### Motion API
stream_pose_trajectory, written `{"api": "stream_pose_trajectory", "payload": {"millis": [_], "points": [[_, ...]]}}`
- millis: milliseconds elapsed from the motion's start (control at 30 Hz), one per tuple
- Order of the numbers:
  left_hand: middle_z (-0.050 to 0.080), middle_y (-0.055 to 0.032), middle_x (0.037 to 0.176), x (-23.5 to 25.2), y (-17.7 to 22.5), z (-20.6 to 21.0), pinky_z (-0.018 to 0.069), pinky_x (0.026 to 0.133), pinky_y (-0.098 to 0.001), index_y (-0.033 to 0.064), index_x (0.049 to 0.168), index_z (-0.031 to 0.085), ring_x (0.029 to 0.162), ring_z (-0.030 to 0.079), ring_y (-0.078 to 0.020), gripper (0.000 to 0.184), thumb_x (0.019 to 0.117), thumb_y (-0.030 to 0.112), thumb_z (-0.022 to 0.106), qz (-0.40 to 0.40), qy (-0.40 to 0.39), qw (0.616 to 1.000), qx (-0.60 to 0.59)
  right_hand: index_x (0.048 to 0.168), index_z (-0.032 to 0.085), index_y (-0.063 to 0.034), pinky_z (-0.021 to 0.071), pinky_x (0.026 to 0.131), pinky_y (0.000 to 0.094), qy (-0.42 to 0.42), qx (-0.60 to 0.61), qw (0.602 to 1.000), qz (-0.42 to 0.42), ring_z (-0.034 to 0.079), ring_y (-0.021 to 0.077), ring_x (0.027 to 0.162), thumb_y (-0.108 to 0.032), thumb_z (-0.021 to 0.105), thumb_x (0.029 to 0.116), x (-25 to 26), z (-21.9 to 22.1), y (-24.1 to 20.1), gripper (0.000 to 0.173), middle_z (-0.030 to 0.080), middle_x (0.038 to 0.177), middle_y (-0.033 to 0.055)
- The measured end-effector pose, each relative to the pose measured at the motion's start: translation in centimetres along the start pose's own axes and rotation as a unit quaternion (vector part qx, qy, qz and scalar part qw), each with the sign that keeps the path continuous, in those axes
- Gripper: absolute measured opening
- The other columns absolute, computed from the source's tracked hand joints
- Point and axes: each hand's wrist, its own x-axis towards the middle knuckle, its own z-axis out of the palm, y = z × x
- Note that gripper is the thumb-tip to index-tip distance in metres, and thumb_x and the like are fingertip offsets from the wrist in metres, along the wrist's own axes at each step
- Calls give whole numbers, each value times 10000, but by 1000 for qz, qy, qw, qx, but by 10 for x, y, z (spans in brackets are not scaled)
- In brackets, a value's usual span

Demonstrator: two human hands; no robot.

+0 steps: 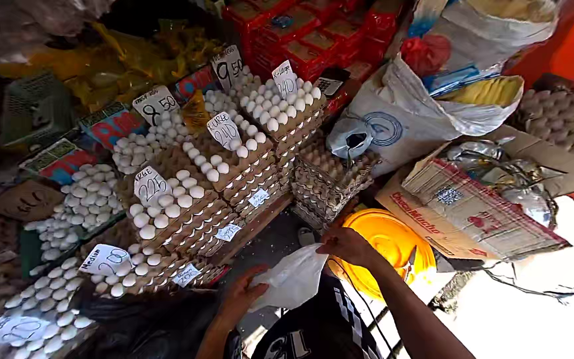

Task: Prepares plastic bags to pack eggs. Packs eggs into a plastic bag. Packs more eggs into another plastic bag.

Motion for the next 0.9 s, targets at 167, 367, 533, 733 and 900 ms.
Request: {"api": "stream_pose_trajectory", "payload": {"millis": [167, 367, 533, 733, 900], "points": [[742, -80, 1060, 101, 34, -41, 579, 908, -440, 69, 1205, 718, 972, 703, -169, 322, 986, 299, 666, -38, 197, 969, 142, 1198, 718, -100, 596, 857, 467, 61, 106, 992, -43, 714, 211, 926, -315, 668, 1006, 166, -144, -34, 293, 742, 1066, 91], [746, -32, 904, 160, 125, -71, 599, 804, -433, 113, 1112, 760, 822, 706, -135, 286, 1022, 338, 609, -23, 277, 927, 252, 1311, 632, -33, 583, 920, 528, 204, 140, 965, -86, 697, 299, 1033, -227, 724, 921, 412, -287, -71, 445, 695, 1178, 186], [726, -74, 1022, 136, 138, -84, 581, 893, -436, 82, 1054, 759, 968, 693, -164, 335, 1018, 377, 605, -27, 423, 871, 249, 1169, 677, 63, 478, 960, 725, 88, -33, 995, -33, 633, 486, 1111, -221, 843, 826, 515, -311, -86, 476, 671, 1154, 309], [648, -176, 1003, 99, 140, -113, 533, 873, -508, -14, 953, 708, 965, 639, -280, 446, 1022, 407, 580, -77, 645, 706, 281, 1133, 709, 4, 443, 914, 785, 107, -112, 979, -132, 639, 508, 1081, -305, 718, 935, 520, -314, -177, 367, 682, 1124, 300], [724, -59, 963, 118, 161, -113, 608, 766, -347, 35, 1239, 658, 828, 697, -113, 296, 1032, 226, 567, 0, 649, 739, 178, 1174, 701, -49, 584, 899, 571, 54, 29, 961, -269, 722, 284, 969, -252, 728, 917, 511, -218, -288, 328, 737, 1069, 146]]}}
